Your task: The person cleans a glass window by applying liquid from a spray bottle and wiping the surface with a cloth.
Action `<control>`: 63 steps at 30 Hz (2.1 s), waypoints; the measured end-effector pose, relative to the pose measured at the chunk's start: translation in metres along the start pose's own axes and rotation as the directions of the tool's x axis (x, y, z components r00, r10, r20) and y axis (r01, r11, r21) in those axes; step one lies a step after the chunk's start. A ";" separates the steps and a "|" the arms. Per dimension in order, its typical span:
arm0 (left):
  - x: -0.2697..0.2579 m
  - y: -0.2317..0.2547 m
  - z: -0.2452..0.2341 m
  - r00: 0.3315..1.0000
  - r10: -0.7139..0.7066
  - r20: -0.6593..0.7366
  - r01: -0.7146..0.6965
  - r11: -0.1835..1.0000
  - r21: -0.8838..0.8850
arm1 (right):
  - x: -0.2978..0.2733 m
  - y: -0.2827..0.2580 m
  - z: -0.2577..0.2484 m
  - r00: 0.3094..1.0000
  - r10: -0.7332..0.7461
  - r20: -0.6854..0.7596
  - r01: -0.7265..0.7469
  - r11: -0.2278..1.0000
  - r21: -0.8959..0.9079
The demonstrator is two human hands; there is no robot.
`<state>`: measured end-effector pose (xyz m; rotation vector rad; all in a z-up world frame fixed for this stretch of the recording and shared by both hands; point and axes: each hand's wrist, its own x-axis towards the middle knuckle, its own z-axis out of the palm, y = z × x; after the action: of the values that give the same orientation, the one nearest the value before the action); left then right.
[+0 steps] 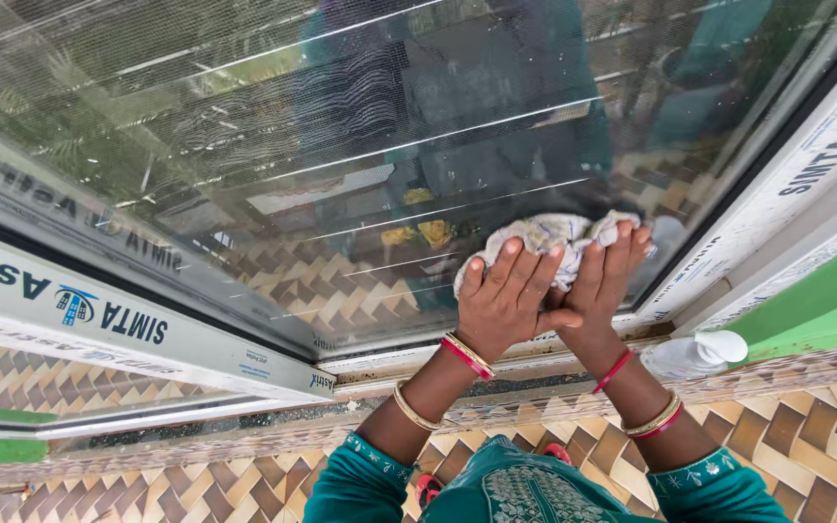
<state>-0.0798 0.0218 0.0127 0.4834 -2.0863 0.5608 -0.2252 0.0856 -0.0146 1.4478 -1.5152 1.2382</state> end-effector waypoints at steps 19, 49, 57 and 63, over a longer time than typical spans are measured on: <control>0.002 -0.047 -0.024 0.942 -0.316 -0.114 0.318 0.948 -0.003 | 0.085 -0.042 0.006 0.950 -0.256 0.179 0.255 0.967 0.028; 0.015 -0.126 -0.100 0.941 -0.304 -0.147 0.306 0.952 -0.009 | 0.137 -0.121 0.022 0.915 -0.354 0.194 0.372 0.926 -0.062; -0.177 -0.098 -0.023 0.983 -0.183 -0.021 0.183 0.983 0.002 | -0.067 -0.096 0.074 0.845 -0.423 0.328 0.469 0.880 -0.074; -0.206 -0.089 0.000 0.955 -0.297 -0.007 0.297 0.955 -0.014 | -0.069 -0.091 0.085 0.795 -0.514 0.322 0.570 0.815 -0.107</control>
<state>0.0754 -0.0257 -0.1430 0.7696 -1.9592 0.3710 -0.1152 0.0350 -0.0892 1.8055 -1.2088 0.5309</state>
